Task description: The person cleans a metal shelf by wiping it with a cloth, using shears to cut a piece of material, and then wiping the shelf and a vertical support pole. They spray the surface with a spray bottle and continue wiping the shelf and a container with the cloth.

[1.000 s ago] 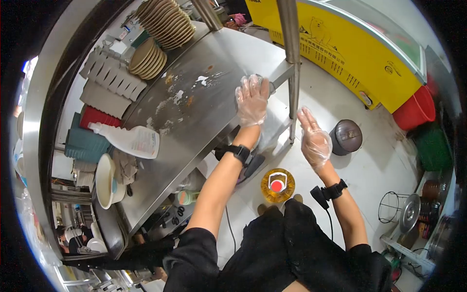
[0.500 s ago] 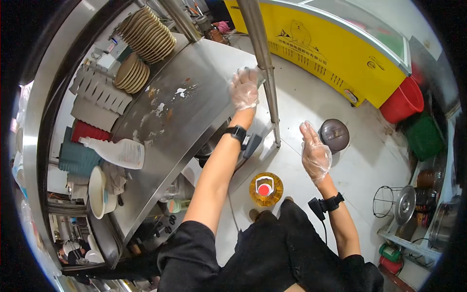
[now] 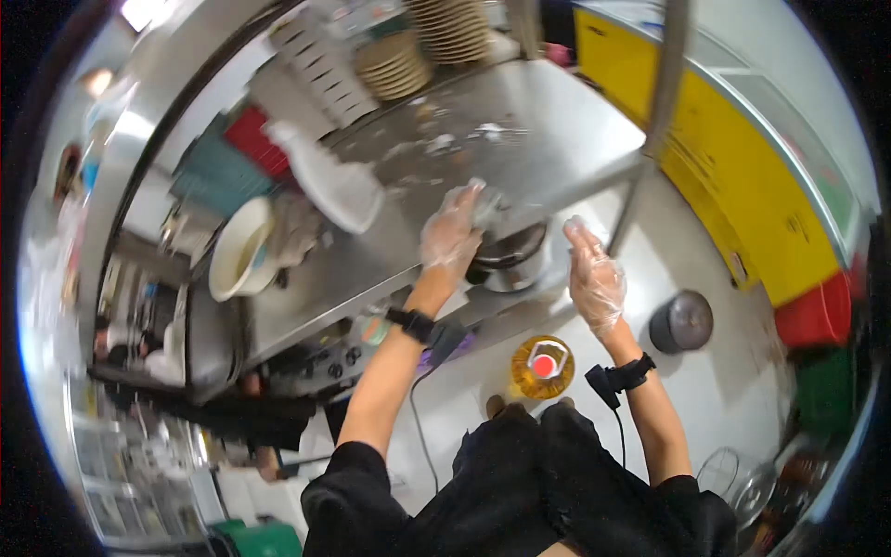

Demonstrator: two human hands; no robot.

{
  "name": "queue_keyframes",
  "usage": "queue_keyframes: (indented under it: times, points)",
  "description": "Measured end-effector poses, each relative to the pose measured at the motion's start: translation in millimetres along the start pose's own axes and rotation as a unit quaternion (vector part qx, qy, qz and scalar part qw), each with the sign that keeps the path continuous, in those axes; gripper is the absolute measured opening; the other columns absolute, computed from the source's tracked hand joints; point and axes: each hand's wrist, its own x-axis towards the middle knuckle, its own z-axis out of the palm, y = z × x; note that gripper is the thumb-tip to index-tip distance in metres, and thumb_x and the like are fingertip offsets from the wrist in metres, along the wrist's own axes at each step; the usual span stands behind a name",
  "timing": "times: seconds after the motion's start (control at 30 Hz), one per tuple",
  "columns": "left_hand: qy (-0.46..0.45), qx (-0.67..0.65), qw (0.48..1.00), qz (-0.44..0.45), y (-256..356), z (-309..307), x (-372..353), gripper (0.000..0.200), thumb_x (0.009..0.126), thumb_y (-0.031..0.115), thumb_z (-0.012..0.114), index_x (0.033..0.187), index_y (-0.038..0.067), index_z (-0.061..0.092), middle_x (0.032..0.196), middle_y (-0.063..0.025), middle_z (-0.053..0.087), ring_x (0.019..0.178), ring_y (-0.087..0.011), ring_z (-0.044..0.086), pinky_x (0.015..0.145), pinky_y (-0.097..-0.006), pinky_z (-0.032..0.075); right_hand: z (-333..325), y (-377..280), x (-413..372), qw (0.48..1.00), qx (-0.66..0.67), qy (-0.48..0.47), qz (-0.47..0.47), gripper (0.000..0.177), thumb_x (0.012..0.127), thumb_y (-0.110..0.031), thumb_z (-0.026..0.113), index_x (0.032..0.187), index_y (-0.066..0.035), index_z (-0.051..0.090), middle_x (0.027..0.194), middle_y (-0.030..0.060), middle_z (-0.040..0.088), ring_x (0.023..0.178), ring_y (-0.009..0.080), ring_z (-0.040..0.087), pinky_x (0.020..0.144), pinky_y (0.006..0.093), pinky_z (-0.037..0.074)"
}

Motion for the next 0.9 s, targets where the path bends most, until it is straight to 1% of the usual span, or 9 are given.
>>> queue_keyframes:
  times: [0.17, 0.23, 0.27, 0.33, 0.43, 0.67, 0.73, 0.83, 0.9]
  points:
    - [0.127, 0.049, 0.991, 0.015, -62, -30, -4, 0.070, 0.089, 0.041, 0.066, 0.148, 0.021, 0.035, 0.132, -0.0139, 0.059, 0.104, -0.0378, 0.064, 0.089, -0.0417, 0.052, 39, -71, 65, 0.990, 0.106, -0.006, -0.097, 0.048, 0.084, 0.001, 0.054, 0.130, -0.010, 0.057, 0.143, 0.0063, 0.053, 0.100, 0.0272, 0.068, 0.077, 0.0371, 0.058]
    - [0.007, 0.150, 0.985, -0.079, -69, -86, -23, 0.052, 0.089, 0.037, 0.065, 0.137, 0.024, 0.050, 0.124, -0.0115, 0.063, 0.096, -0.0351, 0.067, 0.082, -0.0410, 0.055, 38, -95, 80, 0.986, 0.127, -0.009, -0.107, 0.046, 0.085, 0.000, 0.055, 0.129, -0.010, 0.058, 0.141, 0.0055, 0.054, 0.102, 0.0266, 0.068, 0.078, 0.0372, 0.057]
    - [0.177, 0.126, 0.975, -0.046, -117, -73, -36, 0.031, 0.091, 0.037, 0.063, 0.119, 0.024, 0.062, 0.112, -0.0091, 0.068, 0.088, -0.0328, 0.068, 0.075, -0.0421, 0.056, 39, -106, 86, 0.984, 0.144, -0.009, -0.107, 0.044, 0.085, -0.001, 0.055, 0.129, -0.011, 0.058, 0.140, 0.0046, 0.055, 0.103, 0.0261, 0.067, 0.080, 0.0372, 0.057]
    - [0.137, 0.179, 0.961, -0.161, -149, -110, -53, 0.033, 0.094, 0.037, 0.055, 0.105, 0.007, 0.064, 0.106, -0.0180, 0.069, 0.096, -0.0361, 0.067, 0.083, -0.0450, 0.053, 50, -121, 91, 0.985, 0.129, -0.008, -0.114, 0.042, 0.086, -0.003, 0.056, 0.127, -0.011, 0.058, 0.136, 0.0038, 0.058, 0.106, 0.0252, 0.066, 0.083, 0.0369, 0.057]
    - [0.046, 0.188, 0.909, -0.371, -224, -123, -50, 0.027, 0.097, 0.025, 0.051, 0.111, 0.005, 0.063, 0.112, -0.0234, 0.067, 0.101, -0.0369, 0.067, 0.077, -0.0459, 0.056, 69, -138, 94, 0.985, 0.113, -0.025, -0.125, 0.041, 0.087, -0.005, 0.056, 0.127, -0.011, 0.057, 0.132, 0.0035, 0.059, 0.108, 0.0247, 0.065, 0.084, 0.0369, 0.056]
    - [-0.290, 0.454, 0.827, -0.164, -262, -107, -45, 0.030, 0.095, 0.021, 0.053, 0.119, 0.004, 0.062, 0.107, -0.0168, 0.071, 0.096, -0.0327, 0.070, 0.078, -0.0433, 0.057, 78, -191, 88, 0.966, 0.200, -0.063, -0.149, 0.040, 0.088, -0.005, 0.054, 0.127, -0.016, 0.058, 0.136, 0.0032, 0.058, 0.105, 0.0265, 0.066, 0.083, 0.0374, 0.055]
    - [-0.082, 0.405, 0.861, -0.297, -276, -88, -46, 0.028, 0.094, 0.023, 0.055, 0.113, 0.005, 0.065, 0.103, -0.0163, 0.071, 0.092, -0.0321, 0.070, 0.075, -0.0435, 0.057, 80, -190, 82, 0.965, 0.210, -0.076, -0.141, 0.040, 0.088, -0.005, 0.054, 0.127, -0.015, 0.057, 0.135, 0.0052, 0.058, 0.104, 0.0276, 0.066, 0.082, 0.0378, 0.055]
    - [0.022, 0.385, 0.916, -0.113, -288, -99, -50, 0.031, 0.092, 0.029, 0.058, 0.104, 0.003, 0.068, 0.099, -0.0182, 0.071, 0.089, -0.0343, 0.069, 0.076, -0.0451, 0.056, 85, -187, 77, 0.952, 0.266, -0.096, -0.119, 0.040, 0.090, -0.005, 0.055, 0.130, -0.013, 0.056, 0.134, 0.0087, 0.058, 0.104, 0.0301, 0.065, 0.084, 0.0375, 0.054]
    - [0.097, 0.315, 0.933, -0.148, -280, -106, -49, 0.031, 0.091, 0.030, 0.058, 0.100, 0.001, 0.068, 0.098, -0.0190, 0.071, 0.090, -0.0351, 0.069, 0.077, -0.0454, 0.055, 88, -189, 75, 0.940, 0.310, -0.100, -0.102, 0.040, 0.091, -0.006, 0.056, 0.131, -0.012, 0.056, 0.133, 0.0103, 0.058, 0.105, 0.0315, 0.065, 0.087, 0.0368, 0.054]
